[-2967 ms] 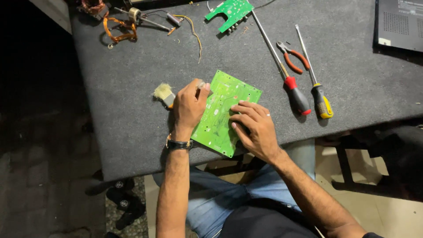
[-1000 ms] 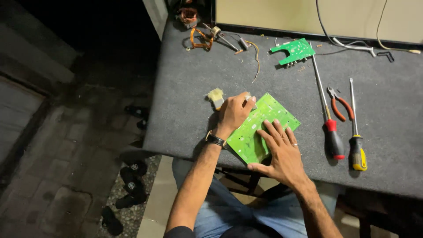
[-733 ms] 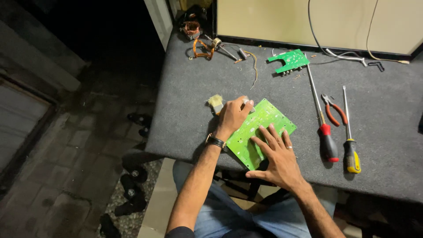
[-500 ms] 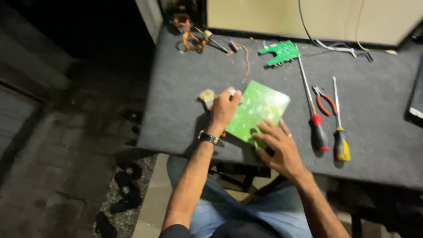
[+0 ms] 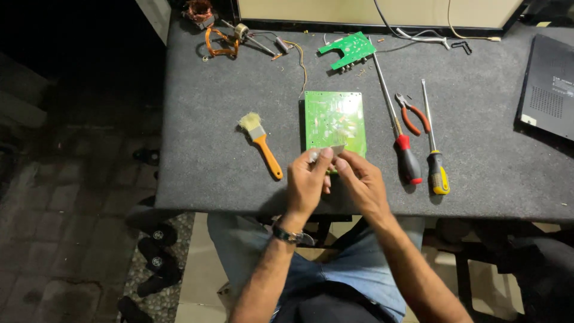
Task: Repairing a circuit board by scraping and cleaning it with a brush
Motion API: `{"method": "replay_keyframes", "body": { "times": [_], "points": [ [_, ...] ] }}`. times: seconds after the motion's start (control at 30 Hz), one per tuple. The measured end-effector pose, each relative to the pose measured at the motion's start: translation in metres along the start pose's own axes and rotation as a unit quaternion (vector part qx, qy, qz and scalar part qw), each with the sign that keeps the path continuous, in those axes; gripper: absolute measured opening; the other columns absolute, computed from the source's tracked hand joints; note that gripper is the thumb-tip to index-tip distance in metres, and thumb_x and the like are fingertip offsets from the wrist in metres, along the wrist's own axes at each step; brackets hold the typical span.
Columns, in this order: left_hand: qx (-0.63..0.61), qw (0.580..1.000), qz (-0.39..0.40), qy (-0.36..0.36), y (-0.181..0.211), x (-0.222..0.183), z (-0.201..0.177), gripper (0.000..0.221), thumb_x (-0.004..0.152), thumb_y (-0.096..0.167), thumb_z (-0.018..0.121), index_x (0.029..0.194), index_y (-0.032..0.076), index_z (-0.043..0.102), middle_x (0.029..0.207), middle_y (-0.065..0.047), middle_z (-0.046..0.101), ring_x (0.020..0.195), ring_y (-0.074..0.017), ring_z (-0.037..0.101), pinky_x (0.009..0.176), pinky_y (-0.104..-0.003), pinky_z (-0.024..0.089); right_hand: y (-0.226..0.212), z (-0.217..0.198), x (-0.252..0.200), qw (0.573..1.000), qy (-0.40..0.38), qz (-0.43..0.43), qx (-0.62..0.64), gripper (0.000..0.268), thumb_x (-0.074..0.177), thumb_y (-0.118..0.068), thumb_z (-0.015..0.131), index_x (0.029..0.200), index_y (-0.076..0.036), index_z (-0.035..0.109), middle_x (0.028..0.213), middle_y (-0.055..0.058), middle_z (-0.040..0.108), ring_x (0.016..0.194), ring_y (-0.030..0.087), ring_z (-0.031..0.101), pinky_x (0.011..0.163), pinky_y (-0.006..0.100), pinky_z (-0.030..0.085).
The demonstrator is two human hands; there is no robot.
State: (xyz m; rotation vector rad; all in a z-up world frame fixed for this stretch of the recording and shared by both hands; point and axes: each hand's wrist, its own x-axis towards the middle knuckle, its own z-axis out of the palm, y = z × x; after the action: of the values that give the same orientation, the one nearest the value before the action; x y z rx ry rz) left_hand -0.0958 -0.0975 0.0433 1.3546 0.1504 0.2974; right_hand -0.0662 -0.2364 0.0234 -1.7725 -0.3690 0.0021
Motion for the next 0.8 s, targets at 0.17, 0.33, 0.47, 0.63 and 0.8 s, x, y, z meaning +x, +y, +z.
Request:
{"method": "replay_keyframes", "body": {
  "times": [0.17, 0.33, 0.47, 0.63, 0.8],
  "points": [
    [0.146, 0.989, 0.015, -0.016, -0.022, -0.005, -0.005, 0.05, 0.105, 0.041, 0.053, 0.075, 0.005, 0.068, 0.063, -0.019, 0.065, 0.058, -0.02, 0.063, 0.053, -0.038, 0.052, -0.021, 0.019, -0.001, 0.997, 0.05, 0.024, 0.054, 0.029, 0.103, -0.022, 0.064, 0.128, -0.013, 0.075, 0.11, 0.01, 0.077, 0.102, 0.012, 0.067, 0.096, 0.037, 0.055],
    [0.189, 0.977, 0.055, -0.078, 0.0, 0.003, -0.01, 0.058, 0.105, 0.046, 0.052, 0.066, 0.005, 0.063, 0.061, -0.017, 0.064, 0.058, -0.0246, 0.062, 0.059, -0.041, 0.051, 0.004, 0.005, 0.022, 0.978, 0.084, 0.072, 0.175, 0.021, 0.098, -0.023, 0.071, 0.108, -0.004, 0.076, 0.092, 0.012, 0.075, 0.078, 0.017, 0.071, 0.066, 0.033, 0.062],
    [0.244, 0.964, 0.073, -0.078, 0.009, 0.034, -0.022, 0.044, 0.099, 0.041, 0.058, 0.073, 0.007, 0.071, 0.065, -0.018, 0.066, 0.069, -0.0339, 0.069, 0.068, -0.044, 0.054, 0.011, -0.016, 0.064, 0.974, 0.06, 0.017, 0.219, 0.028, 0.102, -0.029, 0.065, 0.108, -0.001, 0.063, 0.082, 0.018, 0.071, 0.07, 0.023, 0.073, 0.064, 0.034, 0.062],
    [0.326, 0.93, 0.173, -0.004, -0.021, 0.118, -0.041, 0.028, 0.096, 0.032, 0.062, 0.077, 0.012, 0.067, 0.066, -0.012, 0.064, 0.071, -0.0305, 0.069, 0.068, -0.042, 0.053, 0.017, -0.029, 0.123, 0.986, -0.027, -0.046, 0.157, 0.027, 0.106, -0.014, 0.06, 0.129, -0.002, 0.053, 0.071, 0.016, 0.063, 0.056, 0.021, 0.067, 0.052, 0.031, 0.056],
    [0.476, 0.871, 0.086, -0.083, -0.026, 0.169, -0.038, 0.034, 0.094, 0.044, 0.058, 0.099, 0.011, 0.065, 0.094, -0.015, 0.073, 0.093, -0.0408, 0.073, 0.08, -0.056, 0.054, 0.025, -0.015, 0.157, 0.989, -0.109, -0.097, 0.016, 0.028, 0.104, -0.007, 0.066, 0.123, 0.004, 0.049, 0.085, 0.023, 0.072, 0.063, 0.027, 0.072, 0.056, 0.033, 0.059]
  ]
}}
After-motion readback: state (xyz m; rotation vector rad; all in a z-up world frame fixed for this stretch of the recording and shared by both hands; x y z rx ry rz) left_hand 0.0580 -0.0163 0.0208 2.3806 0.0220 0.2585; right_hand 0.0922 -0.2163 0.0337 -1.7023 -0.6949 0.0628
